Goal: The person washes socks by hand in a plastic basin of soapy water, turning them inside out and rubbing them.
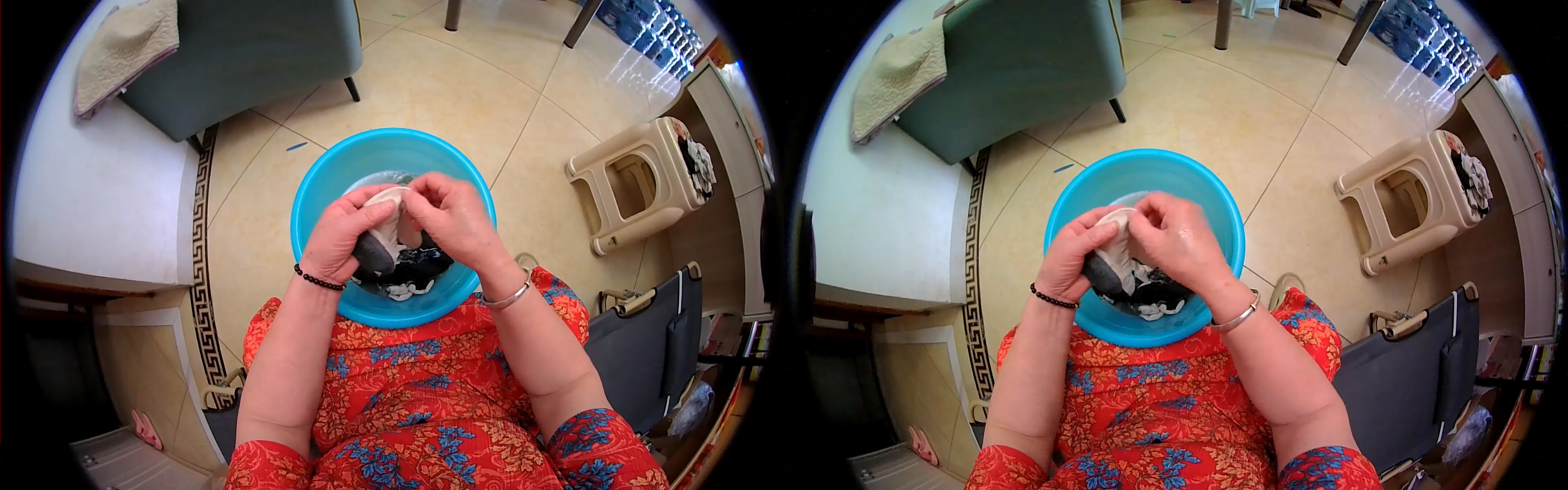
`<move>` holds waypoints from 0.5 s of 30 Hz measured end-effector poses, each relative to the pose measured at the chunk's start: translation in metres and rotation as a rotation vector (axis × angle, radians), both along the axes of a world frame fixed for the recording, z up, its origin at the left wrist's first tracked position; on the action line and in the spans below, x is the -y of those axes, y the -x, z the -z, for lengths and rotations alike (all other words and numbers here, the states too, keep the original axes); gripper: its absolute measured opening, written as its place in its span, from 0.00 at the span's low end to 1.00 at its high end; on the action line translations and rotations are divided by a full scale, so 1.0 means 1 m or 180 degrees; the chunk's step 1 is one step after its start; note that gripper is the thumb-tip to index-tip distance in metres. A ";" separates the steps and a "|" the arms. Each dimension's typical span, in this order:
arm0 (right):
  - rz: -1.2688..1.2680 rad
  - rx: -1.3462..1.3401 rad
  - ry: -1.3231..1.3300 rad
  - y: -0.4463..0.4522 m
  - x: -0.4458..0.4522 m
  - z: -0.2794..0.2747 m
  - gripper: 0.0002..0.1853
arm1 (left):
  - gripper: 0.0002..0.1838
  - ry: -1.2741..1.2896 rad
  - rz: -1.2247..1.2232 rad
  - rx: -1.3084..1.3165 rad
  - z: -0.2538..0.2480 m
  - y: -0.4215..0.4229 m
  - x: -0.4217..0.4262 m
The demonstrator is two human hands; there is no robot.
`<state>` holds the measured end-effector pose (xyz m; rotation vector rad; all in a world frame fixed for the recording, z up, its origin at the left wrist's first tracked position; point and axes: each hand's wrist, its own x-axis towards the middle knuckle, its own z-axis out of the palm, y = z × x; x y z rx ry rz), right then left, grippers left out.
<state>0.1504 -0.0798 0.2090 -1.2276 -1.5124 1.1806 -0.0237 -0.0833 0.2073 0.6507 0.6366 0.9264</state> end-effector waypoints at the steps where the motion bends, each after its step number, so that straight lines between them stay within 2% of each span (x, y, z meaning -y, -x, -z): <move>1: 0.0101 -0.0174 0.0078 -0.002 -0.001 -0.001 0.12 | 0.18 -0.0001 -0.0079 -0.0173 -0.002 -0.001 0.001; 5: 0.0362 -0.0544 0.0441 -0.007 -0.001 -0.018 0.12 | 0.21 0.0012 0.0077 -0.0229 0.001 0.007 -0.003; 6: 0.0359 -0.0543 0.0432 -0.008 -0.001 -0.017 0.12 | 0.20 -0.0067 -0.0204 -0.0206 0.004 0.009 -0.003; 7: 0.0455 -0.0375 0.0480 -0.009 -0.001 -0.016 0.11 | 0.19 -0.0141 -0.0481 -0.0183 0.005 0.010 -0.003; 9: 0.0555 -0.0206 0.0527 -0.012 -0.002 -0.011 0.11 | 0.18 -0.0244 -0.0564 0.0027 0.003 0.014 -0.004; 11: 0.0398 0.0316 0.0128 -0.014 -0.003 -0.002 0.10 | 0.16 -0.0425 -0.0669 0.0349 0.003 0.016 -0.006; 15: 0.0372 0.0439 0.0097 -0.011 -0.001 0.001 0.10 | 0.15 -0.0441 -0.0631 0.0438 0.005 0.013 -0.004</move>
